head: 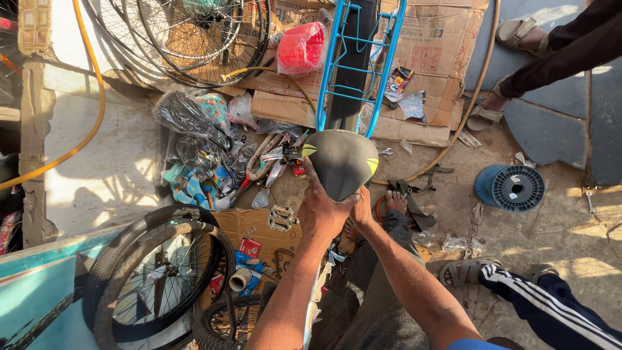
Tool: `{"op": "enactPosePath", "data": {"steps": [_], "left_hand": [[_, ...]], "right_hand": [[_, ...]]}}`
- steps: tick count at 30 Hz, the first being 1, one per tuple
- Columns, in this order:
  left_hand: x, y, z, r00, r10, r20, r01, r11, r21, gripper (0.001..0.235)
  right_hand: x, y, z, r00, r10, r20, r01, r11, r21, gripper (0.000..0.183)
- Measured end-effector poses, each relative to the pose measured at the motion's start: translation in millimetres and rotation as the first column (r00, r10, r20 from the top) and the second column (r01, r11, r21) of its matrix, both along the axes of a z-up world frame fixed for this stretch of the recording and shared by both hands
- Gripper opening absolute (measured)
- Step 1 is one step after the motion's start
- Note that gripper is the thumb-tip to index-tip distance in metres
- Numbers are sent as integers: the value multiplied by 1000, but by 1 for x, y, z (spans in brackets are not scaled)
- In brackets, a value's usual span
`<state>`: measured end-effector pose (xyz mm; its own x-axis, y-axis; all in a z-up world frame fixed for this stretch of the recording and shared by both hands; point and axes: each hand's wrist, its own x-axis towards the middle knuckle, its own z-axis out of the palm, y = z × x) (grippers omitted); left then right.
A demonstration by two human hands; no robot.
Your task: The person uses a wrench to tighten the seat post clamp on a blue bicycle. They then adjust the seat position and remove the protective plastic wrapping from the seat post area.
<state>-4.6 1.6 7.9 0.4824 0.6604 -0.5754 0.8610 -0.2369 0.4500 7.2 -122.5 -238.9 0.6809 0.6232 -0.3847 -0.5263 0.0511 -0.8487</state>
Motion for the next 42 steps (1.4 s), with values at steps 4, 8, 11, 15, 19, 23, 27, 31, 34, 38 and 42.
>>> {"op": "enactPosePath", "data": {"steps": [4, 8, 11, 15, 19, 23, 27, 31, 34, 38, 42], "left_hand": [[-3, -1, -10, 1000, 3, -14, -3, 1000, -8, 142], [-7, -1, -17, 1000, 9, 7, -9, 999, -31, 140], [-5, 8, -9, 999, 25, 40, -25, 1000, -6, 141], [-3, 5, 5, 998, 40, 48, -38, 999, -39, 141], [-3, 5, 2, 991, 58, 122, -59, 998, -1, 141], [-6, 9, -2, 985, 80, 155, -70, 995, -69, 141], [-11, 7, -6, 974, 37, 223, -43, 999, 20, 141], [-14, 5, -10, 966, 67, 250, -61, 998, -31, 139], [-14, 5, -13, 974, 71, 213, -59, 996, -62, 139], [-13, 10, -12, 981, 105, 166, -90, 991, -95, 141], [-17, 2, -15, 928, 139, 347, -117, 990, -84, 141]], "right_hand": [[-2, 1, -12, 972, 92, 215, -78, 994, -73, 35], [-22, 14, -6, 974, -129, -188, 109, 988, -109, 31], [-30, 8, 28, 907, -137, -398, 69, 981, -181, 34], [-3, -7, 74, 768, -41, -640, -282, 875, -394, 46], [2, -7, 112, 642, -166, -749, -143, 933, -329, 50], [-19, 10, 63, 777, -394, -491, 176, 885, -432, 43], [-26, 6, 9, 981, -190, 32, 192, 958, -214, 38], [-10, 18, -16, 969, -226, -97, 228, 974, 6, 34], [1, 25, -4, 940, -194, -279, 175, 980, -92, 27], [-1, 18, 25, 977, 79, 198, -58, 993, -105, 33], [-9, -7, 12, 946, 199, 255, -138, 961, -240, 36]]}}
